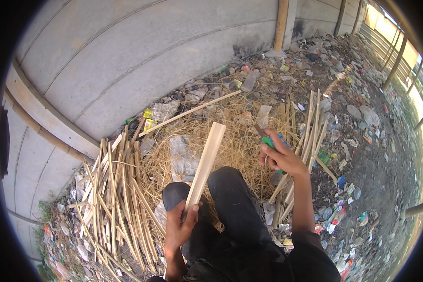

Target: The person sits on the ground and uses a green utility knife to shave and smooth a long bamboo strip. They repeatedly scrape along the length of the strip, rotating it to work different sides, while surrounded by other bamboo pieces and debris.

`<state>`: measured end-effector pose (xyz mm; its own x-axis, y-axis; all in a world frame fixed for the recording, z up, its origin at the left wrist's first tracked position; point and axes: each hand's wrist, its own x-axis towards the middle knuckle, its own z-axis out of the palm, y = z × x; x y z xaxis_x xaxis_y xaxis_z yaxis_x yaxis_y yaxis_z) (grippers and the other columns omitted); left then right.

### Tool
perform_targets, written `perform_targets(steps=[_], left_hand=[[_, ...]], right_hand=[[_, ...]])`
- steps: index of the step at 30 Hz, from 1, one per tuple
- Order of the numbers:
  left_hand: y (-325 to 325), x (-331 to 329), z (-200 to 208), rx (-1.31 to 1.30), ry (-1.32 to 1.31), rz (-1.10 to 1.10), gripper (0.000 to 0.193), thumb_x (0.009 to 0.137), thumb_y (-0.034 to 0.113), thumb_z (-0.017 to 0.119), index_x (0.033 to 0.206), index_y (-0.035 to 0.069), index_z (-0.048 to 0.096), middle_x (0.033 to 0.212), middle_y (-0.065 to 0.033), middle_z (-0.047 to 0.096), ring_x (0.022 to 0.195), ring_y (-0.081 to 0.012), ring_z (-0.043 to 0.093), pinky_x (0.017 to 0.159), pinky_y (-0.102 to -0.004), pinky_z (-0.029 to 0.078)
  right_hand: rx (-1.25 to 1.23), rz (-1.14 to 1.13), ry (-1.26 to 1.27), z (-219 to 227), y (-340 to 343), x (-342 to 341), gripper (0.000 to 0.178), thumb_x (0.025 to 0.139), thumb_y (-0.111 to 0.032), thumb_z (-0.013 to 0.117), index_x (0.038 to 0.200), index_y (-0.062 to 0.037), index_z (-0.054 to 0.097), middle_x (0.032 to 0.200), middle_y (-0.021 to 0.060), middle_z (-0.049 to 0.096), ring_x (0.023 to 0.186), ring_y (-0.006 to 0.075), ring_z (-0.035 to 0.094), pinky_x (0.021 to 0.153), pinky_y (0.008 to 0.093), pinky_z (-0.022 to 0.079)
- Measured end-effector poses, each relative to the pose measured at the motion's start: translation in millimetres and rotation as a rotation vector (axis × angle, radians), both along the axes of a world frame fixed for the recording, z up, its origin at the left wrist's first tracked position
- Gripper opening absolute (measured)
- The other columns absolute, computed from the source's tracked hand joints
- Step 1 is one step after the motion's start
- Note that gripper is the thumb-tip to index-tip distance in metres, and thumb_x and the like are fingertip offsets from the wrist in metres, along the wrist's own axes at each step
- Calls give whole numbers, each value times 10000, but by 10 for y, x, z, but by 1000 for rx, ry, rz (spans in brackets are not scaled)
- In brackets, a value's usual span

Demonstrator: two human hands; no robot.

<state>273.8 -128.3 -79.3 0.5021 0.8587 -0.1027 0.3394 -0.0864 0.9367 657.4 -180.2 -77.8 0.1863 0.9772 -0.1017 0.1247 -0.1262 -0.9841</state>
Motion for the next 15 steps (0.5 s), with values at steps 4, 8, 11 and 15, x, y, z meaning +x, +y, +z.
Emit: perform_targets(steps=[4,8,11,15], left_hand=[[-2,-7,-9,-5,7,-7,250,1095,223,705,1072,-22,743,674,-87,671,613,-144,657,605,-333,503],[-13,-12,-3,10,23,-10,255,1096,229,706,1077,-23,744,676,-85,673,620,-144,661,609,-335,506],[-19,-10,11,5,27,-10,257,1097,232,704,1088,-21,747,679,-86,675,626,-147,663,614,-336,508],[-20,-7,19,-6,24,-22,257,1097,233,703,1099,-20,749,684,-89,677,633,-154,666,619,-339,510]], right_hand=[[2,10,-7,10,-12,7,440,1218,-302,461,1617,-117,454,805,64,677,490,45,409,482,250,352],[10,-11,-8,-9,-10,-8,412,1214,-325,472,1548,-86,507,778,54,669,469,43,390,474,248,349],[34,-29,-30,-13,-5,-5,397,1208,-350,489,1480,-67,551,728,34,647,460,40,394,470,249,345],[118,-71,-48,-182,12,36,410,1195,-401,518,1405,-60,607,631,-3,563,447,46,389,470,255,341]])
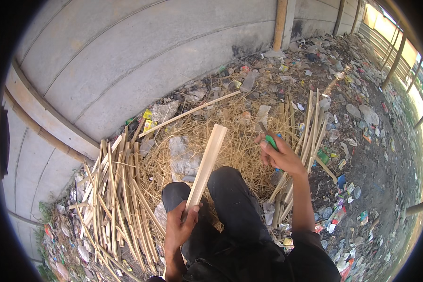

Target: The person sits on the ground and uses a green utility knife to shave and smooth a long bamboo strip. They repeatedly scrape along the length of the strip, rotating it to work different sides, while surrounded by other bamboo pieces and debris.

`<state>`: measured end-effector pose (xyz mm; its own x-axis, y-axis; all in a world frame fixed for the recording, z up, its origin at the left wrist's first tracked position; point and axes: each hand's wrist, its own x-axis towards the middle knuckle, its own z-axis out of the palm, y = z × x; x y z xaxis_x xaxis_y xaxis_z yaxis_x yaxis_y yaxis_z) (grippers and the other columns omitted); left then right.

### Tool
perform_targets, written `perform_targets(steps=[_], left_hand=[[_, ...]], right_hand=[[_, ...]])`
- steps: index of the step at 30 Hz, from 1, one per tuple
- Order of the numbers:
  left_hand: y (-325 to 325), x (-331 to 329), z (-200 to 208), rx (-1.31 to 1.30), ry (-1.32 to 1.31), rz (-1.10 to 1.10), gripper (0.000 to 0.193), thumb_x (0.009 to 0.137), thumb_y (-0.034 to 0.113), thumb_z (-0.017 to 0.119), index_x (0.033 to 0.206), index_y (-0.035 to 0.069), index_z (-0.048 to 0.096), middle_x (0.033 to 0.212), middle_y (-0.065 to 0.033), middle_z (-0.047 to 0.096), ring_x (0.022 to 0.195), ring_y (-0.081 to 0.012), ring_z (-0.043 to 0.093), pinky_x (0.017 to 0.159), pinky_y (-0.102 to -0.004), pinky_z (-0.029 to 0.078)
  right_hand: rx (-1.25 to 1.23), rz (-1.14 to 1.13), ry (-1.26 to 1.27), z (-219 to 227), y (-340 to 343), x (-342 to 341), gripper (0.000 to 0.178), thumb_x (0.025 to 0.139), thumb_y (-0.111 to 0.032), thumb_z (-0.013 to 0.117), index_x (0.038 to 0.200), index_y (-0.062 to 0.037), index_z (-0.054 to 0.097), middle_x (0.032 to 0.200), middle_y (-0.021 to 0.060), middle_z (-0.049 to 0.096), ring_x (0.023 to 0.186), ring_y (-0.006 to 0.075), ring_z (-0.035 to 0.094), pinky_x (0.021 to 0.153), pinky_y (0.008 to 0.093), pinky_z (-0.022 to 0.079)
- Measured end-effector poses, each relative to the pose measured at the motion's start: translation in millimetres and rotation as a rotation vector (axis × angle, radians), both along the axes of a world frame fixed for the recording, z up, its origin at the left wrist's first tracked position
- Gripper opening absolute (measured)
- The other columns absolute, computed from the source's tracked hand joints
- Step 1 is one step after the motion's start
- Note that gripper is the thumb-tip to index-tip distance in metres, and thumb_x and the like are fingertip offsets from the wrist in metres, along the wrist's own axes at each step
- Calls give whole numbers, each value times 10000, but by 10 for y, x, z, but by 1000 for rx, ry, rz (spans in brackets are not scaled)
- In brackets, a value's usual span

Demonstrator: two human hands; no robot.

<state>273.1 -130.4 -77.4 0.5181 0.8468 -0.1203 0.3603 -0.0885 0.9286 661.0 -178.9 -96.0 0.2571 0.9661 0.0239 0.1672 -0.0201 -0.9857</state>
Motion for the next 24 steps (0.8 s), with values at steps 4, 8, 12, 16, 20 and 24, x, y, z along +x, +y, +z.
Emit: perform_targets(steps=[4,8,12,16,20,24], left_hand=[[-6,-1,2,8,-3,-4,255,1097,232,700,1086,-20,746,687,-91,682,634,-164,674,619,-343,512],[-8,-11,-18,8,19,-3,261,1096,237,702,1061,-19,741,689,-98,686,633,-174,680,620,-350,515],[-14,2,-2,8,15,-6,266,1094,241,706,1044,-19,734,687,-105,683,629,-181,681,622,-356,516],[-18,-5,-19,5,17,-4,270,1094,242,705,1031,-19,729,683,-101,681,623,-182,679,622,-357,515],[-27,-7,-2,6,23,-3,275,1097,247,701,1021,-17,727,683,-96,682,622,-179,680,620,-357,513],[-18,-7,-22,-2,23,-8,275,1099,248,699,1020,-14,727,685,-93,684,624,-180,680,623,-355,515]], right_hand=[[4,1,23,78,-22,-29,448,1187,-446,525,1381,-54,624,558,-36,451,428,55,370,472,258,337],[20,-44,-12,84,-24,-54,468,1188,-456,518,1306,-34,683,537,-51,410,427,52,361,477,265,334],[65,-161,-34,-75,10,-6,471,1180,-432,550,1141,-17,769,531,-57,406,449,47,357,487,277,329],[100,-240,-45,-63,14,-37,453,1171,-376,582,1016,-13,804,526,-60,391,469,48,358,500,280,313],[122,-261,-34,-134,-4,-6,362,1110,-258,652,907,-6,815,547,-33,506,487,56,393,509,288,318],[157,-223,-239,-282,-9,115,291,1032,-192,712,831,-7,814,611,13,650,539,82,499,540,319,378]])
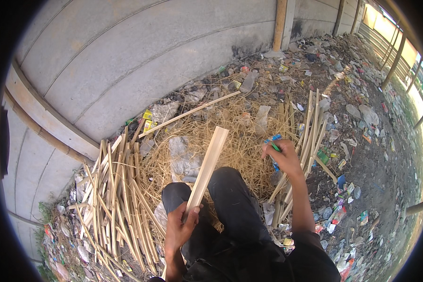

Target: The person sits on the ground and uses a green utility knife to shave and smooth a long bamboo strip. They repeatedly scrape along the length of the strip, rotating it to work different sides, while surrounded by other bamboo pieces and debris.

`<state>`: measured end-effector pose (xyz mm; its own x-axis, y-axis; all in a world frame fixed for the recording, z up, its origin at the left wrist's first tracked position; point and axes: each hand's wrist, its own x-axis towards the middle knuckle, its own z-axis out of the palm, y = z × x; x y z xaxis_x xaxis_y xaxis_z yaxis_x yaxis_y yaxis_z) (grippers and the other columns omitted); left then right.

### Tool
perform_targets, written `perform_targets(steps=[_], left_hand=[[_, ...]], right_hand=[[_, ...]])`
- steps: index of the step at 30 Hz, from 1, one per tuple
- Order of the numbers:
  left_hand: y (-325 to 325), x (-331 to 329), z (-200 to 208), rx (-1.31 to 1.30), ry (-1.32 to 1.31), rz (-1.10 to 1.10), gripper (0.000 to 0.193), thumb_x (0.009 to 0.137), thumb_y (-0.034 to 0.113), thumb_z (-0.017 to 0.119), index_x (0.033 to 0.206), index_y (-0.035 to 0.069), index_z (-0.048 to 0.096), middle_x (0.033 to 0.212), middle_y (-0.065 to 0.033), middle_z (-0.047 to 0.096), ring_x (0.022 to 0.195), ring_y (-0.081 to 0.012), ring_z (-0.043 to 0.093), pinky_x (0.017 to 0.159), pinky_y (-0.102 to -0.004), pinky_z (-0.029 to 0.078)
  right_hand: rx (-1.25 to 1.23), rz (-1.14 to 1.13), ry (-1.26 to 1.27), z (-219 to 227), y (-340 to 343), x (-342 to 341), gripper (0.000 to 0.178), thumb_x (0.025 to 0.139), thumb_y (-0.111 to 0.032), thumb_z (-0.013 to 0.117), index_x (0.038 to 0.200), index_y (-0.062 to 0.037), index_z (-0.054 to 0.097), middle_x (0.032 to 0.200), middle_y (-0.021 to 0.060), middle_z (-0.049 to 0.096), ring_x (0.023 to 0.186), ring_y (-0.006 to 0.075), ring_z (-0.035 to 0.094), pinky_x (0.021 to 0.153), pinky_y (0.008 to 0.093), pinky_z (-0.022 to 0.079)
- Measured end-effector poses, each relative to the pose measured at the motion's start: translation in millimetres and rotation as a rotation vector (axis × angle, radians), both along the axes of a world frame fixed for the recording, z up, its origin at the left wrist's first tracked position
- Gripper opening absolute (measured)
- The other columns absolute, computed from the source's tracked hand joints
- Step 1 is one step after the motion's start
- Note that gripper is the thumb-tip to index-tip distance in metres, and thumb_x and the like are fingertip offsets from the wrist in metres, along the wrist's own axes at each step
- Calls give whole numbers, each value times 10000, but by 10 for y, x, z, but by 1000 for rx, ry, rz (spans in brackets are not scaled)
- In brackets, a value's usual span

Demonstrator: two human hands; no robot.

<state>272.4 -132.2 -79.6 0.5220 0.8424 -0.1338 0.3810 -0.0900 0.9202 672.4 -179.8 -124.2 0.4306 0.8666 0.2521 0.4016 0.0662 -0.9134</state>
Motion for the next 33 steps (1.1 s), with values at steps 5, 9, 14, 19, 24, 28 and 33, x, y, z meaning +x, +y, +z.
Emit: perform_targets(steps=[5,9,14,19,24,28,33], left_hand=[[-5,7,-1,-3,-13,-1,273,1101,247,698,1018,-13,725,688,-92,684,625,-182,678,626,-352,517],[-6,-7,-7,-2,-15,3,260,1098,233,701,1021,-14,724,691,-95,683,628,-180,676,625,-352,516],[-9,-20,-21,-10,-20,4,237,1096,204,694,1025,-20,720,692,-105,678,630,-185,677,622,-357,516],[-4,-5,45,62,-17,-34,206,1097,174,675,1047,-25,698,688,-121,671,625,-225,689,617,-365,518],[88,21,-58,67,-30,37,192,1106,166,648,1095,-25,661,738,-162,681,642,-252,688,618,-386,519],[243,97,-162,28,-129,12,238,1141,219,607,1173,-6,678,751,2,570,608,-69,538,546,-266,429],[328,303,110,-286,-309,-24,316,1140,303,657,1181,-10,680,771,28,559,603,-48,502,529,-237,395]], right_hand=[[-226,36,-151,-12,-63,70,308,1003,-276,778,841,-14,797,693,36,714,633,113,605,620,336,460],[-284,202,-251,115,-108,23,367,989,-390,816,1138,-57,775,872,83,763,636,144,617,643,349,491],[-326,538,417,-425,-229,590,565,1014,-445,796,1408,-67,651,1016,135,770,837,251,743,787,426,574],[-562,-149,-518,-1019,-96,610,576,1055,-411,759,1444,-40,552,1061,128,721,1016,340,752,882,521,574],[-323,244,297,-267,24,-22,475,1144,-279,633,1495,-67,393,1014,64,622,631,111,461,571,267,377],[-239,607,712,251,-29,-560,463,1181,-462,530,1392,-69,406,963,61,565,626,71,447,545,249,336],[-342,834,702,405,12,-1038,570,1166,-583,473,1417,-98,309,1025,89,584,682,97,471,546,240,328]])
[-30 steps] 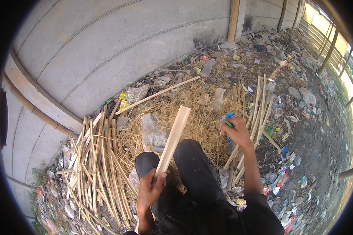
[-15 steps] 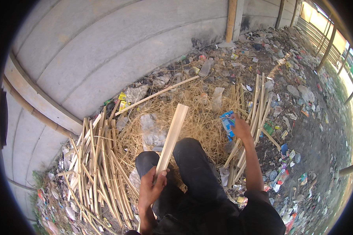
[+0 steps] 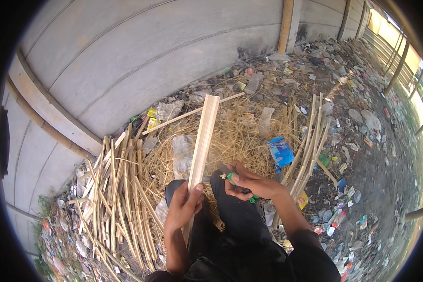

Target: The person sits on the ground and uses a green utility knife to shave and smooth a long bamboo strip. They repeatedly scrape along the length of the strip, rotating it to work different sides, while surrounded by other bamboo pieces and debris.

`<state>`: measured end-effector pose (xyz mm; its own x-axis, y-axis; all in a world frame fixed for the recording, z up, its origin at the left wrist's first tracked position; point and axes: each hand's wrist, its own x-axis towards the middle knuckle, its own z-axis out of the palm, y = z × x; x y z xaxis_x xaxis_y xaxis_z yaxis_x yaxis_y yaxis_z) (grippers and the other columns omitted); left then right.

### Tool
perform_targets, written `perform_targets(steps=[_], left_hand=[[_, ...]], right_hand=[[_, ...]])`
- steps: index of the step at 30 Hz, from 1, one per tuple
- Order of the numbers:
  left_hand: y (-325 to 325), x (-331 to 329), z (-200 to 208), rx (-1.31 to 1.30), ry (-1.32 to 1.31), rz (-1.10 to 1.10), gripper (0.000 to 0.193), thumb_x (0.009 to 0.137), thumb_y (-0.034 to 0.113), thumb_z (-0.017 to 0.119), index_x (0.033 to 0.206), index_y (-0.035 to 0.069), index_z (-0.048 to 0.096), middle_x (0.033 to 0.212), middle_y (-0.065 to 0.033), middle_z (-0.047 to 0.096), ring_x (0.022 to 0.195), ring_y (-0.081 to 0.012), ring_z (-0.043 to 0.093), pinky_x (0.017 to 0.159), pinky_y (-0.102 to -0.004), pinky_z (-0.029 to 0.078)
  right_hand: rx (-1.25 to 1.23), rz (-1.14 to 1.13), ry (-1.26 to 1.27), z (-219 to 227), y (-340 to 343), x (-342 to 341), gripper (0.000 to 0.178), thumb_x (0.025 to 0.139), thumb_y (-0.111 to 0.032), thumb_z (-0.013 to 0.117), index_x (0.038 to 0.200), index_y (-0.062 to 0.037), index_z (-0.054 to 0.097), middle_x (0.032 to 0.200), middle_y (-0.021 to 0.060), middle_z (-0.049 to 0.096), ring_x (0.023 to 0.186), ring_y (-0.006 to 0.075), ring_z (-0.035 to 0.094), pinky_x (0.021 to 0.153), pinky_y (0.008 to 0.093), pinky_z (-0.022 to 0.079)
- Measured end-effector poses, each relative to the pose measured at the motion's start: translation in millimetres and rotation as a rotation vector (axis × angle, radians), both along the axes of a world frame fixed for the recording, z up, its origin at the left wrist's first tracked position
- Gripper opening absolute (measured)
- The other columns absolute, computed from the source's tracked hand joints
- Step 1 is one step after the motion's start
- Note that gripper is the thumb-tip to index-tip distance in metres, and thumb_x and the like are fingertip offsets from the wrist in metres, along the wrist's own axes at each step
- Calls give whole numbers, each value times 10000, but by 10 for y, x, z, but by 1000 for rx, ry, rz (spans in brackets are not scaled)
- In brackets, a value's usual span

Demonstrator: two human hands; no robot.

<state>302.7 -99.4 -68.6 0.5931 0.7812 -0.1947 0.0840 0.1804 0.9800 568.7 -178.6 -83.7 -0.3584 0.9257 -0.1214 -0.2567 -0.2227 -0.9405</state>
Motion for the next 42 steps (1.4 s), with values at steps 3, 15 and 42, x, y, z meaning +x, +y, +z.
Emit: perform_targets(steps=[3,15,42], left_hand=[[65,60,-1,-26,-48,-70,313,1103,272,729,1215,-19,696,748,47,565,579,-33,480,505,-230,365],[94,190,-43,33,-58,-60,197,984,187,880,1012,20,781,658,74,596,528,-8,468,473,-222,324],[-72,378,-106,392,224,-136,796,1005,155,810,1658,85,360,934,-78,739,742,-144,668,682,-325,539]], right_hand=[[-76,25,37,6,0,-144,570,1150,-605,498,1368,-111,315,1015,90,577,697,102,464,548,234,317],[-94,27,82,-227,-24,-231,580,1142,-605,515,1430,-150,299,970,89,557,678,102,437,535,220,293],[151,-669,-348,20,139,-417,415,1112,-369,686,906,-23,785,668,-13,669,597,60,576,533,286,431]])
